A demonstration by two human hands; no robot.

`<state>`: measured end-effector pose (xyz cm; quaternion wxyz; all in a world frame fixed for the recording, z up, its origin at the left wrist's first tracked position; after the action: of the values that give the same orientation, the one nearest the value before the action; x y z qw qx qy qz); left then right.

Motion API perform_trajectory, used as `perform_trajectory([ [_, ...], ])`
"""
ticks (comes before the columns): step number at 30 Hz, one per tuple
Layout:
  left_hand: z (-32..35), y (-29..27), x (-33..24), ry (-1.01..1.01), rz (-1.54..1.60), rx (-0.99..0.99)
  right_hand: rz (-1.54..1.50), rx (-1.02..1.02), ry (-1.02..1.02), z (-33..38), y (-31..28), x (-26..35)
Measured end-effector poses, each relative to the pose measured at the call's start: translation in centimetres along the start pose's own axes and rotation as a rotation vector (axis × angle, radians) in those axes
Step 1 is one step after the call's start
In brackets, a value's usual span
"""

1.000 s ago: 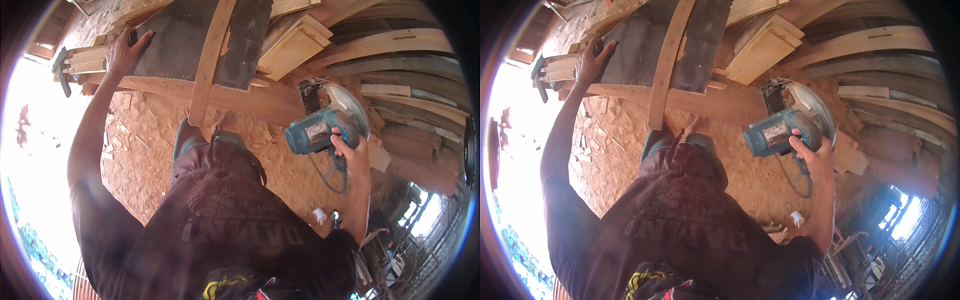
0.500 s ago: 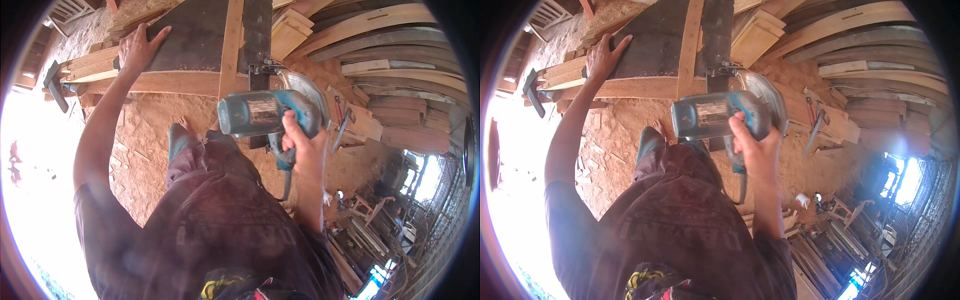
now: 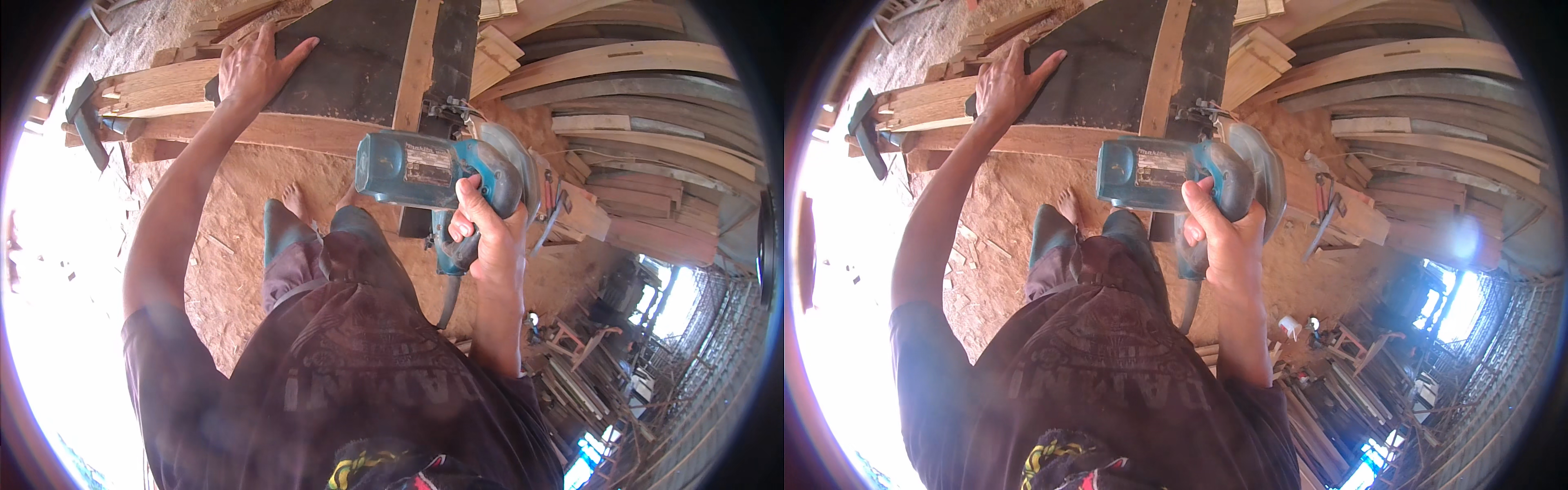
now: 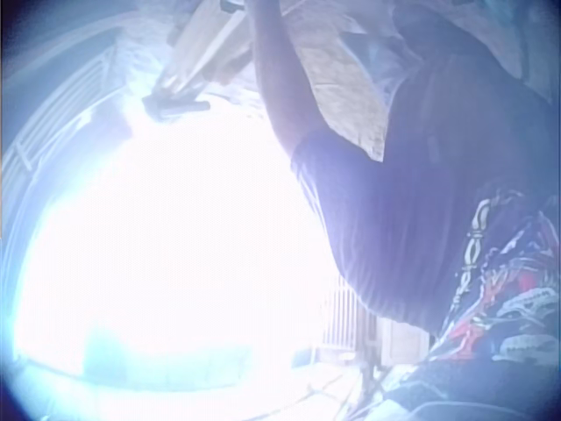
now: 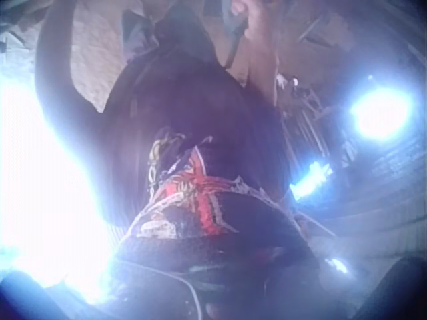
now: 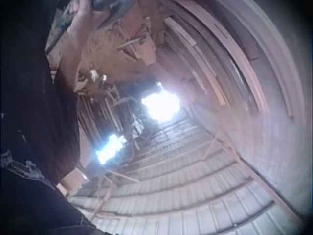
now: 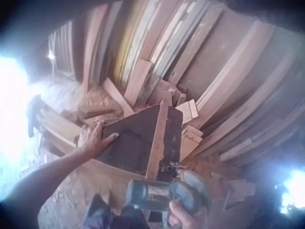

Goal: The person measures and marks a wooden plank with a ruler and pencil, then uses a circular saw to cut the plank. After cutting, the person uses a hand plane to smooth the edges of the wood pieces.

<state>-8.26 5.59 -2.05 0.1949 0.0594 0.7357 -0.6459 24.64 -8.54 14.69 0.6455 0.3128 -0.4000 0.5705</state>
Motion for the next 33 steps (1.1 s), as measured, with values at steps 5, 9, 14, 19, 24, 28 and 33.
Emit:
perform_trajectory([
  [5,0.2,-0.5,-0.3,-0.022,-0.046,0.023,-0.037,-0.007,0.006,-1.3,-0.1,0.0],
  [9,-0.2,-0.1,-0.1,0.005,-0.033,0.037,-0.036,-0.024,-0.010,-2.2,0.6,1.0],
  [14,0.0,-0.2,-0.2,0.011,-0.026,-0.015,-0.042,-0.020,0.000,-3.4,0.8,1.8],
  [19,-0.2,-0.2,0.0,0.016,-0.008,0.021,-0.020,-0.007,-0.015,-4.4,1.2,2.6],
  [24,-0.3,0.0,0.1,0.009,-0.024,0.008,-0.042,0.001,-0.020,-5.5,1.4,2.9],
  [28,-0.5,0.9,0.8,0.022,0.001,0.010,-0.048,0.016,-0.033,-6.6,1.8,3.5],
  [33,-0.6,0.2,0.3,0.040,0.010,0.021,-0.036,0.026,-0.061,-7.9,2.2,4.4],
])
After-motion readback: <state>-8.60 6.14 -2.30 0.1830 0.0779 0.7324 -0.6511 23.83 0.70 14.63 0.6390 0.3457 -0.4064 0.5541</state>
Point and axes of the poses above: each hand's wrist, its own z-axis away from the middle knuckle, its own y-axis out of the palm, x = y × z, the point moved 4 cm from there along -z, towards the middle knuckle
